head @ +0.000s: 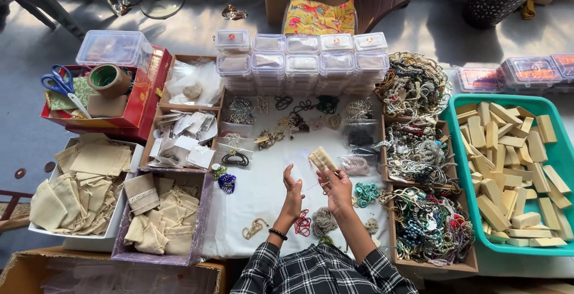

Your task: The person sorts through various jewelry items on a table, picking up necklaces and bracelets. They place selected items into small beige fabric pouches and clear plastic containers, organizing them among other supplies.

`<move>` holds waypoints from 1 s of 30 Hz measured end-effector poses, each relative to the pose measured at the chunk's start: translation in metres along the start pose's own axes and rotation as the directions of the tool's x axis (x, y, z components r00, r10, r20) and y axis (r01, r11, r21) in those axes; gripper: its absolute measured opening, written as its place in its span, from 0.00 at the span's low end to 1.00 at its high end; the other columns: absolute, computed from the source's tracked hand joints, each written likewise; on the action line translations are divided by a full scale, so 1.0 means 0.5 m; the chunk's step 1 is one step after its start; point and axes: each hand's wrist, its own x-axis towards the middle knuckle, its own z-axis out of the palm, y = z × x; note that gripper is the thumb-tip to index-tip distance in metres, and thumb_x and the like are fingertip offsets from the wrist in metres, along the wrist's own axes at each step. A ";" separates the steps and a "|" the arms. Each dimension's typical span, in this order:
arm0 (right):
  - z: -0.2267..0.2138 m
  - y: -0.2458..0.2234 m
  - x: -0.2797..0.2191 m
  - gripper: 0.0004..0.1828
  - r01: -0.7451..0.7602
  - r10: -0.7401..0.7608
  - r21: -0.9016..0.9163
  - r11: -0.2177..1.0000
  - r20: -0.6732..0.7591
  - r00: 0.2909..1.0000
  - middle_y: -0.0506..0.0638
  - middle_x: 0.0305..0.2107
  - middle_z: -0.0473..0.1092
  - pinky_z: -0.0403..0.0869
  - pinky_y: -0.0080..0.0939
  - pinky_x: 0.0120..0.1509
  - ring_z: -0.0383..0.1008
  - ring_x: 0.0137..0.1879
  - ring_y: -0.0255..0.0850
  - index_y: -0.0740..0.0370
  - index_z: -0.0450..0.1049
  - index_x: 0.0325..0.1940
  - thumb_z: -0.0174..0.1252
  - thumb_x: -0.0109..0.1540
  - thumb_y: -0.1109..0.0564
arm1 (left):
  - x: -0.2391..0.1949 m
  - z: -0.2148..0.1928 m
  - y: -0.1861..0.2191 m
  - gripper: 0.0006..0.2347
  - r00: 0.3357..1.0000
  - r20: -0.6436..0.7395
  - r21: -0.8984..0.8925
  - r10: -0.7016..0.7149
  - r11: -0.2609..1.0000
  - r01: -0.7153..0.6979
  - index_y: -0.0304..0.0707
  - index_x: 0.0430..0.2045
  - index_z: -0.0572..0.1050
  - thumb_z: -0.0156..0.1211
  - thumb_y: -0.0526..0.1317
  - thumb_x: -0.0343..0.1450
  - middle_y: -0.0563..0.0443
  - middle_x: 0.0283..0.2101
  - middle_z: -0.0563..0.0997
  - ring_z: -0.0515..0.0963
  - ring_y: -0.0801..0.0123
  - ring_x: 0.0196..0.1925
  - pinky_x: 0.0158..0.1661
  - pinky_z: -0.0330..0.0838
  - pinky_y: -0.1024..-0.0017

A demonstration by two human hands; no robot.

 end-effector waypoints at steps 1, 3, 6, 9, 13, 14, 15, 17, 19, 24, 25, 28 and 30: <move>-0.006 0.002 0.011 0.16 -0.001 0.001 -0.002 1.000 0.001 1.000 0.57 0.44 0.76 0.79 0.39 0.50 0.80 0.48 0.44 0.64 0.69 0.53 0.63 0.63 0.61 | 0.002 0.001 -0.005 0.27 1.000 -0.002 -0.001 0.000 1.000 0.000 0.49 0.70 0.42 0.35 0.45 0.73 0.49 0.77 0.39 0.61 0.48 0.72 0.55 0.69 0.51; -0.016 0.008 0.031 0.17 0.180 -0.181 -0.119 0.976 0.000 0.983 0.50 0.44 0.76 0.79 0.36 0.52 0.80 0.48 0.38 0.65 0.71 0.54 0.63 0.62 0.62 | 0.004 0.001 -0.017 0.28 0.997 -0.005 -0.078 -0.076 0.994 0.076 0.59 0.71 0.38 0.35 0.47 0.74 0.53 0.77 0.34 0.52 0.51 0.74 0.56 0.70 0.50; -0.004 0.001 0.026 0.17 0.378 -0.376 -0.432 0.819 0.094 0.922 0.50 0.41 0.77 0.73 0.31 0.49 0.75 0.44 0.34 0.67 0.76 0.56 0.63 0.62 0.63 | 0.012 0.008 -0.024 0.29 0.992 0.010 -0.121 -0.130 0.984 0.130 0.61 0.72 0.38 0.36 0.47 0.74 0.52 0.77 0.37 0.56 0.50 0.72 0.54 0.70 0.48; 0.041 -0.040 -0.008 0.16 0.366 -0.331 -0.591 0.719 0.172 0.928 0.50 0.39 0.79 0.73 0.32 0.48 0.76 0.42 0.33 0.62 0.78 0.53 0.64 0.60 0.61 | 0.022 0.012 -0.040 0.28 0.998 -0.013 -0.099 -0.068 0.993 0.066 0.58 0.71 0.38 0.35 0.46 0.74 0.50 0.78 0.40 0.60 0.53 0.70 0.52 0.72 0.54; 0.074 -0.098 -0.026 0.17 0.475 -0.375 -0.799 0.369 0.339 0.863 0.50 0.37 0.80 0.76 0.37 0.51 0.81 0.43 0.38 0.55 0.82 0.51 0.62 0.57 0.59 | 0.038 0.004 -0.058 0.27 0.999 -0.045 -0.029 -0.001 1.000 -0.001 0.54 0.71 0.40 0.35 0.43 0.74 0.46 0.76 0.44 0.66 0.55 0.66 0.48 0.73 0.58; 0.073 -0.106 -0.019 0.17 0.614 -0.407 -0.759 0.217 0.501 0.764 0.50 0.39 0.79 0.74 0.41 0.56 0.79 0.48 0.42 0.54 0.82 0.49 0.62 0.55 0.59 | 0.037 0.003 -0.070 0.27 0.998 -0.058 -0.030 -0.029 0.999 0.027 0.53 0.70 0.42 0.36 0.40 0.73 0.42 0.73 0.50 0.67 0.51 0.60 0.47 0.72 0.59; 0.072 -0.114 -0.012 0.18 0.730 -0.408 -0.681 0.060 0.650 0.641 0.51 0.41 0.79 0.73 0.45 0.61 0.76 0.53 0.46 0.52 0.82 0.47 0.62 0.53 0.58 | 0.034 0.001 -0.082 0.26 0.996 -0.069 -0.030 -0.056 0.998 0.054 0.51 0.69 0.43 0.38 0.37 0.73 0.38 0.70 0.57 0.69 0.48 0.53 0.45 0.71 0.59; 0.095 -0.137 -0.012 0.17 0.668 -0.243 -0.744 -0.028 0.653 0.717 0.49 0.39 0.79 0.69 0.51 0.63 0.75 0.55 0.46 0.49 0.82 0.45 0.63 0.52 0.57 | 0.051 -0.016 -0.132 0.27 0.995 -0.093 0.031 0.035 0.999 -0.032 0.49 0.69 0.45 0.40 0.34 0.72 0.34 0.67 0.60 0.70 0.48 0.56 0.52 0.69 0.60; 0.114 -0.142 0.012 0.17 0.614 -0.080 -0.777 -0.135 0.627 0.775 0.48 0.38 0.78 0.64 0.56 0.64 0.74 0.56 0.46 0.46 0.82 0.44 0.64 0.51 0.56 | 0.064 -0.034 -0.160 0.28 0.985 -0.113 0.097 0.133 0.988 -0.122 0.48 0.69 0.46 0.43 0.32 0.72 0.31 0.64 0.63 0.72 0.49 0.58 0.58 0.67 0.62; 0.108 -0.071 0.094 0.11 0.687 0.086 -0.599 -0.411 0.725 0.684 0.44 0.36 0.79 0.49 0.73 0.69 0.69 0.63 0.44 0.47 0.83 0.38 0.63 0.53 0.59 | 0.045 -0.045 -0.178 0.27 0.981 -0.114 0.141 0.158 0.980 -0.141 0.46 0.67 0.48 0.43 0.30 0.71 0.29 0.61 0.65 0.71 0.47 0.59 0.61 0.64 0.60; 0.105 -0.055 0.093 0.11 0.690 0.089 -0.596 -0.411 0.727 0.681 0.44 0.36 0.79 0.49 0.73 0.69 0.69 0.63 0.44 0.47 0.83 0.38 0.63 0.53 0.59 | 0.043 -0.048 -0.181 0.27 0.980 -0.119 0.142 0.158 0.980 -0.141 0.46 0.67 0.48 0.43 0.30 0.71 0.29 0.61 0.65 0.71 0.47 0.59 0.61 0.64 0.60; 0.089 -0.012 0.088 0.06 0.759 -0.074 -0.500 -0.417 0.851 0.519 0.42 0.33 0.79 0.50 0.71 0.70 0.70 0.62 0.43 0.50 0.82 0.35 0.64 0.55 0.56 | 0.038 -0.053 -0.185 0.27 0.977 -0.131 0.092 0.167 0.984 -0.155 0.46 0.66 0.47 0.44 0.30 0.71 0.29 0.60 0.67 0.73 0.46 0.58 0.60 0.65 0.60; 0.071 0.014 0.080 0.03 0.749 -0.110 -0.394 -0.533 0.910 0.400 0.42 0.34 0.77 0.50 0.68 0.70 0.70 0.63 0.41 0.51 0.81 0.34 0.62 0.57 0.55 | 0.033 -0.057 -0.179 0.27 0.992 -0.122 0.066 0.038 0.997 -0.030 0.48 0.66 0.46 0.44 0.31 0.71 0.27 0.57 0.69 0.75 0.45 0.52 0.56 0.68 0.59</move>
